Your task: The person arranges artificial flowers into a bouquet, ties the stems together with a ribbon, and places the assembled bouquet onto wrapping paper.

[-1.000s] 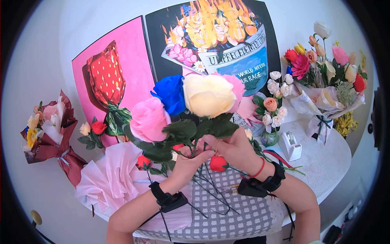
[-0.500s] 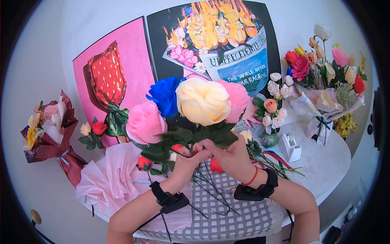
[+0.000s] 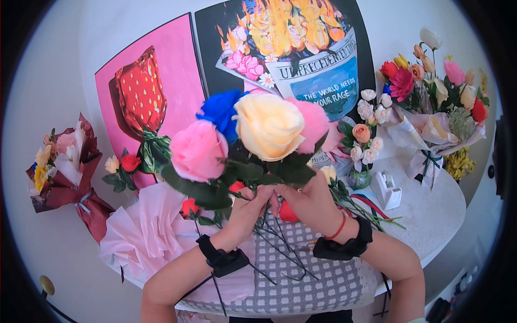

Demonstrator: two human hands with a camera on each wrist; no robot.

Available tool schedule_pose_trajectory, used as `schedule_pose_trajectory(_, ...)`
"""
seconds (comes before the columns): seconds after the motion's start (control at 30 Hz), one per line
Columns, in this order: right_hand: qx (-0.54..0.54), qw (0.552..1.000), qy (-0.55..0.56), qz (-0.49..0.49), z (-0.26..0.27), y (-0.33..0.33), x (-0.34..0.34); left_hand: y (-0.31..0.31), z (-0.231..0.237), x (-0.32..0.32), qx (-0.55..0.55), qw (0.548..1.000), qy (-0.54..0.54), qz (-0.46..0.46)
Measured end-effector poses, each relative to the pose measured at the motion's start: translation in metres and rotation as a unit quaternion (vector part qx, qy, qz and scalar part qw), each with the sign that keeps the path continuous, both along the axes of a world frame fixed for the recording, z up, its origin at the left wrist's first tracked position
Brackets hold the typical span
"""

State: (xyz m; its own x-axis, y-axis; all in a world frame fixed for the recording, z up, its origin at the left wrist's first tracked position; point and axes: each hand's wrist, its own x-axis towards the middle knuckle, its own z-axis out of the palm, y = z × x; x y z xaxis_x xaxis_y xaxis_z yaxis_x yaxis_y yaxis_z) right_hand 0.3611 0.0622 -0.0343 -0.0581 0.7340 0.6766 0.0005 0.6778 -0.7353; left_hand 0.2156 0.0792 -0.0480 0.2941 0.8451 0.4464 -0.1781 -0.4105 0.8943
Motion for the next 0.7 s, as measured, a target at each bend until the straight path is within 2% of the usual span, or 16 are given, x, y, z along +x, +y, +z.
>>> schedule_pose_trajectory(0.07,0.118,0.985,-0.121,-0.028,0.003,0.01,0.007,0.001,0.002,-0.004,0.061,0.996,0.067,0.0)
schedule_pose_trajectory(0.1,0.076,0.992,-0.098,-0.015,0.008,0.007,0.007,-0.002,0.005,-0.003,0.055,0.997,0.056,0.029)
schedule_pose_trajectory(0.2,0.045,0.989,-0.133,-0.036,0.019,0.002,0.014,0.007,0.018,-0.011,0.081,0.996,0.01,0.037)
schedule_pose_trajectory(0.27,0.028,0.993,-0.112,-0.014,0.011,0.011,0.017,0.011,0.025,-0.018,0.079,0.996,-0.018,0.046)
schedule_pose_trajectory(0.33,0.008,0.956,-0.292,-0.004,0.003,0.014,0.02,0.012,0.032,-0.024,0.065,0.994,-0.054,0.065)
schedule_pose_trajectory(0.37,0.032,0.911,-0.409,-0.055,-0.002,0.013,0.019,0.016,0.033,-0.03,0.06,0.994,-0.053,0.077)
schedule_pose_trajectory(0.4,0.031,0.911,-0.408,-0.053,-0.008,0.011,0.016,0.017,0.035,-0.034,0.059,0.994,-0.052,0.077)
schedule_pose_trajectory(0.47,-0.014,0.829,-0.559,-0.02,-0.02,0.007,0.01,0.015,0.038,-0.04,0.044,0.994,-0.08,0.067)
schedule_pose_trajectory(0.5,-0.013,0.829,-0.559,-0.019,-0.03,0.007,0.008,0.014,0.038,-0.041,0.042,0.993,-0.086,0.075)
schedule_pose_trajectory(0.57,-0.009,0.796,-0.605,-0.031,-0.047,0.012,0.004,0.012,0.037,-0.044,0.039,0.993,-0.087,0.075)
schedule_pose_trajectory(0.7,-0.023,0.792,-0.609,-0.036,-0.045,0.015,0.002,0.01,0.034,-0.047,0.028,0.991,-0.102,0.076)
